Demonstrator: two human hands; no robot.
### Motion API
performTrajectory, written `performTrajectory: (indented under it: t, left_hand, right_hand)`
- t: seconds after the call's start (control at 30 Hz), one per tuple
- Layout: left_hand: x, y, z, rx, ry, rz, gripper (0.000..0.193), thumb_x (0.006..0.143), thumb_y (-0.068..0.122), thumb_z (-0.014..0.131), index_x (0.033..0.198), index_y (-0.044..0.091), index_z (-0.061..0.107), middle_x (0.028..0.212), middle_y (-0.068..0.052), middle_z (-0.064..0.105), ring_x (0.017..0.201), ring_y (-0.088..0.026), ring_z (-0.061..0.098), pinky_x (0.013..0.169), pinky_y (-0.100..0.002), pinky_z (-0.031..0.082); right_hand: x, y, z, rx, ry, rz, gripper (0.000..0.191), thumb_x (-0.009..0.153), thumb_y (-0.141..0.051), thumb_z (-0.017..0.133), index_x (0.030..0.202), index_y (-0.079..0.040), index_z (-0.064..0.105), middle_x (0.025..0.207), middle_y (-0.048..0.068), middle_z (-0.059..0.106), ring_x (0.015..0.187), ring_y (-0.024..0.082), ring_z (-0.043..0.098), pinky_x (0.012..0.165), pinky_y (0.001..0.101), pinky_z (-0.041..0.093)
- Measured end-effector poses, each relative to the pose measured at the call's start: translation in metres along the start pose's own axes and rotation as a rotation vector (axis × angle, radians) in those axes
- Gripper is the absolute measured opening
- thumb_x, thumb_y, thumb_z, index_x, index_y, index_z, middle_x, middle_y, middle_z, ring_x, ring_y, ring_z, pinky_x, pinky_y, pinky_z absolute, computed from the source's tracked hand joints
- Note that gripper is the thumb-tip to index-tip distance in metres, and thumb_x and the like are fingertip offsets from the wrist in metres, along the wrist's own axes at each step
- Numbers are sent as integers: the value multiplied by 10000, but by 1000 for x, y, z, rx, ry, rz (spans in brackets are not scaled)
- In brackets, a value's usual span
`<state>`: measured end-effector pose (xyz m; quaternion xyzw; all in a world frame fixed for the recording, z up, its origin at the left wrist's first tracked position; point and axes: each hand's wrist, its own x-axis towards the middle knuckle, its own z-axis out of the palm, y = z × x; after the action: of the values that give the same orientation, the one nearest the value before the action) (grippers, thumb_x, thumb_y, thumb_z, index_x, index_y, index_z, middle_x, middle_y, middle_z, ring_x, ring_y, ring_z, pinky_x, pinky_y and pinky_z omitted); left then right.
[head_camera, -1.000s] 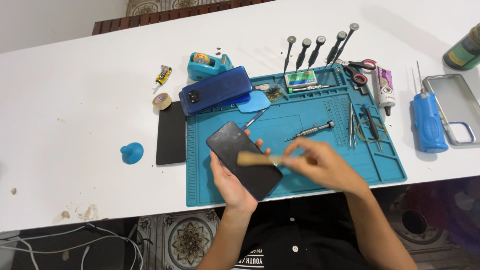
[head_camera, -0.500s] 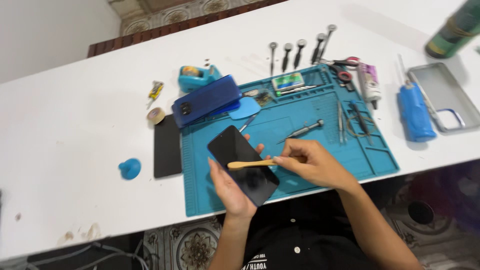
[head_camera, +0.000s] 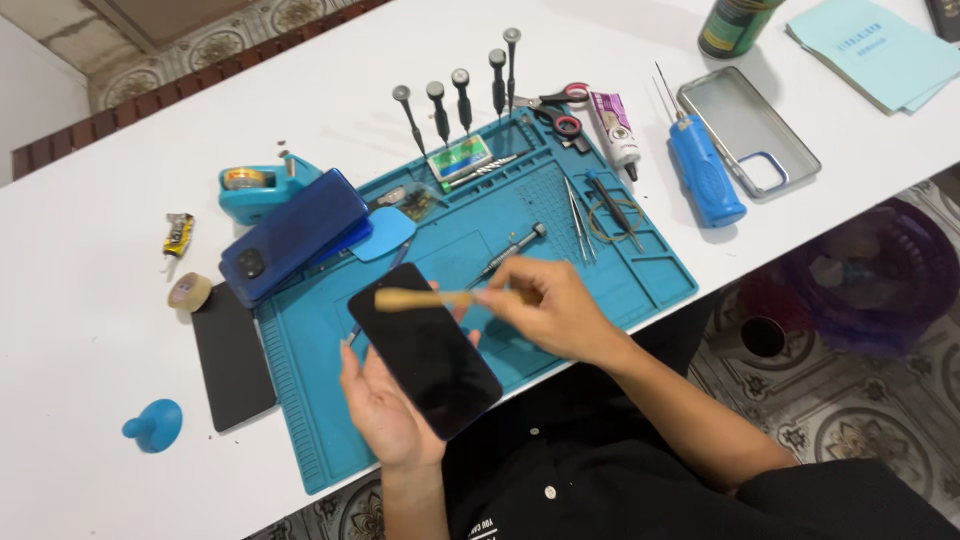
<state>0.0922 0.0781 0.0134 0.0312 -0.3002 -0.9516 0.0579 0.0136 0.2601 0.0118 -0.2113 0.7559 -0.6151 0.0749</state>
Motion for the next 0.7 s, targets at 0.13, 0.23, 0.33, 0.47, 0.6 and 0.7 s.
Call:
performTrajectory:
  t: [0.13, 0.23, 0.33, 0.47, 0.6, 0.7]
  left_hand:
    - [0, -1, 2, 9, 24, -8, 728, 1062, 514, 242, 1529, -32, 362, 1493, -233, 490, 1270, -372, 563, 1026, -567, 489]
    - [-2, -3, 6, 33, 9, -10, 724, 1065, 506, 262, 1544, -30, 348, 1496, -226, 482, 1280, -375, 553, 1040, -561, 476]
    - [-3, -5, 10, 50, -6, 13, 716, 1076, 483, 282, 1573, -29, 335, 1516, -233, 479, 1282, -367, 543, 1055, -549, 468]
    - [-3, -5, 12, 42, -13, 0, 702, 1063, 472, 292, 1575, -8, 330, 1506, -218, 477, 1307, -383, 547, 1060, -541, 474]
    - [-1, -6, 5, 44, 20, 18, 653, 1045, 440, 315, 1554, 33, 343, 1487, -200, 495, 1281, -405, 562, 1017, -554, 493]
    - [-4, -8, -9, 0, 14, 13, 618, 1065, 434, 335, 1530, 32, 398, 1444, -183, 531, 1240, -387, 580, 1007, -540, 506]
  right_hand:
    - [1, -1, 1, 31, -57, -56, 137, 946, -163, 734, 908, -36, 770, 663, -79, 712, 526, -28, 492, 452, 202, 347]
    - [0, -5, 0, -52, 210, -51, 122, 932, -162, 737, 926, -42, 756, 555, -34, 607, 495, -10, 484, 438, 220, 328]
    - [-4, -4, -3, -44, -104, -134, 122, 944, -163, 722, 911, -54, 763, 594, -27, 663, 482, 23, 485, 461, 238, 343]
    - [-6, 14, -1, -149, 88, -232, 139, 975, -193, 707, 920, -67, 727, 668, -17, 648, 539, 38, 576, 484, 233, 425]
    - [-15, 31, -36, -267, 191, -202, 205, 987, -169, 661, 822, -51, 632, 600, -7, 470, 520, 98, 409, 482, 285, 333]
    - [-30, 36, -111, -184, 539, -14, 227, 971, -129, 778, 915, -84, 562, 780, -67, 485, 673, 62, 391, 563, 243, 337]
